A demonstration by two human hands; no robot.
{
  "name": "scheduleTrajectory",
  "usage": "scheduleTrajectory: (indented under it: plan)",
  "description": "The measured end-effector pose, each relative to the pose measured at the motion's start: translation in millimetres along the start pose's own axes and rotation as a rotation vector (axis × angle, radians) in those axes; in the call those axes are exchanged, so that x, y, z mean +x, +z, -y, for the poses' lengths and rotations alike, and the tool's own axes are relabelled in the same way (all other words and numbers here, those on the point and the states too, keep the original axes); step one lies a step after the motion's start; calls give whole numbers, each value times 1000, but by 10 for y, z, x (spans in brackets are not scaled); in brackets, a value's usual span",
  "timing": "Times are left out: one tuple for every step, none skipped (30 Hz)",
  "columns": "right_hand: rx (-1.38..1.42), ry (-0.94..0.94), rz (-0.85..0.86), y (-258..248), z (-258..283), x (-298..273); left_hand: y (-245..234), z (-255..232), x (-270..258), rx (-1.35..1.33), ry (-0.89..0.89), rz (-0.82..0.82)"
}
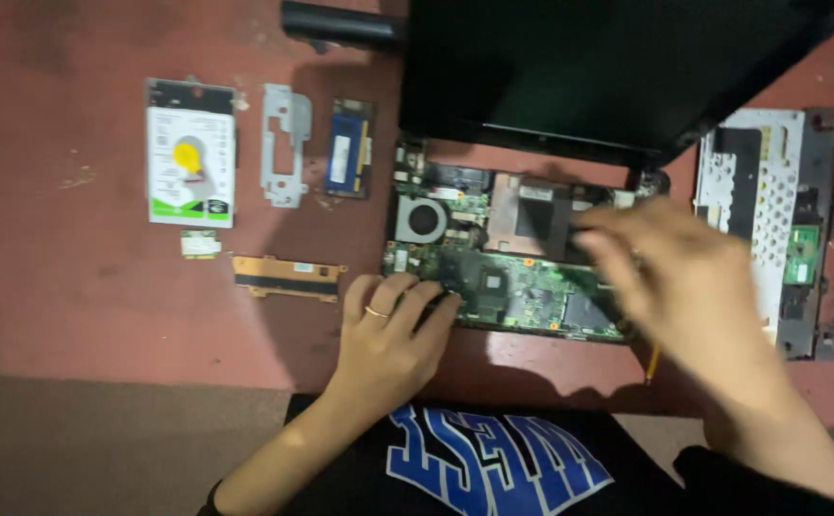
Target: Disassembling a laptop and removing internal components like the cooling fan using a screwdriver
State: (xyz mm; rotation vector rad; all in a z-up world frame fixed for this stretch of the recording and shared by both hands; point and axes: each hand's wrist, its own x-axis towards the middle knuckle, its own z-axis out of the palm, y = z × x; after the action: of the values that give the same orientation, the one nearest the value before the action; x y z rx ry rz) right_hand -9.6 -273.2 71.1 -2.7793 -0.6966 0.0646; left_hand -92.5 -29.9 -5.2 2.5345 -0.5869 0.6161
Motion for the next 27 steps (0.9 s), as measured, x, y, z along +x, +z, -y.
scheduleTrajectory:
  plan:
    - [70,-162,-63,114,109,110,-14,11,-7,-23,11,-2]
    - [142,-320,-119,224,218,219,-29,18,-13,-51,18,0]
    - [143,-328,-118,433,267,318,29,24,-58,-46,12,-3]
    - [194,-423,-161,649,320,401,88,25,-116,-32,-12,-68]
    - [247,-517,-204,869,372,484,151,28,-174,-19,-37,-132]
    - [250,-520,-200,871,434,533,141,53,-201,-18,-43,-132]
    - [249,-563,-149,872,496,585,129,80,-226,-13,-37,-140]
    - [246,-609,-102,870,557,653,120,121,-239,-5,-27,-151]
    - [246,-615,-102,909,537,650,100,160,-234,-1,-30,-155]
    - [259,-588,-22,950,513,643,80,193,-233,31,-40,-160]
    - [272,-560,58,993,485,637,66,226,-231,63,-50,-165]
    - [274,-563,62,954,508,641,60,263,-230,64,-55,-164]
    - [268,-527,122,919,523,645,64,299,-228,84,-36,-159]
    - [261,-484,185,882,532,630,72,324,-231,97,-16,-151]
    - [263,-481,192,907,533,623,98,346,-240,92,-21,-148]
    - [269,-476,172,928,530,605,125,362,-249,97,3,-138]
    - [275,-471,152,945,526,583,153,372,-257,102,26,-129]
    - [275,-468,154,952,532,576,152,378,-261,98,26,-128]
    - [273,-468,129,954,540,566,147,380,-265,106,40,-111]
    - [272,-471,104,957,550,561,138,383,-269,116,53,-94]
    - [273,-470,106,939,546,577,116,388,-248,115,52,-93]
    - [259,-463,138,924,544,591,92,392,-231,110,74,-68]
    - [244,-457,170,908,542,601,69,393,-215,105,96,-44]
    - [246,-457,170,956,521,586,79,396,-223,105,96,-43]
    - [224,-468,147,1002,499,570,89,398,-229,118,108,-49]
    - [202,-478,122,1048,478,556,99,403,-234,130,121,-55]
    - [204,-478,121,1100,464,537,116,397,-235,131,121,-54]
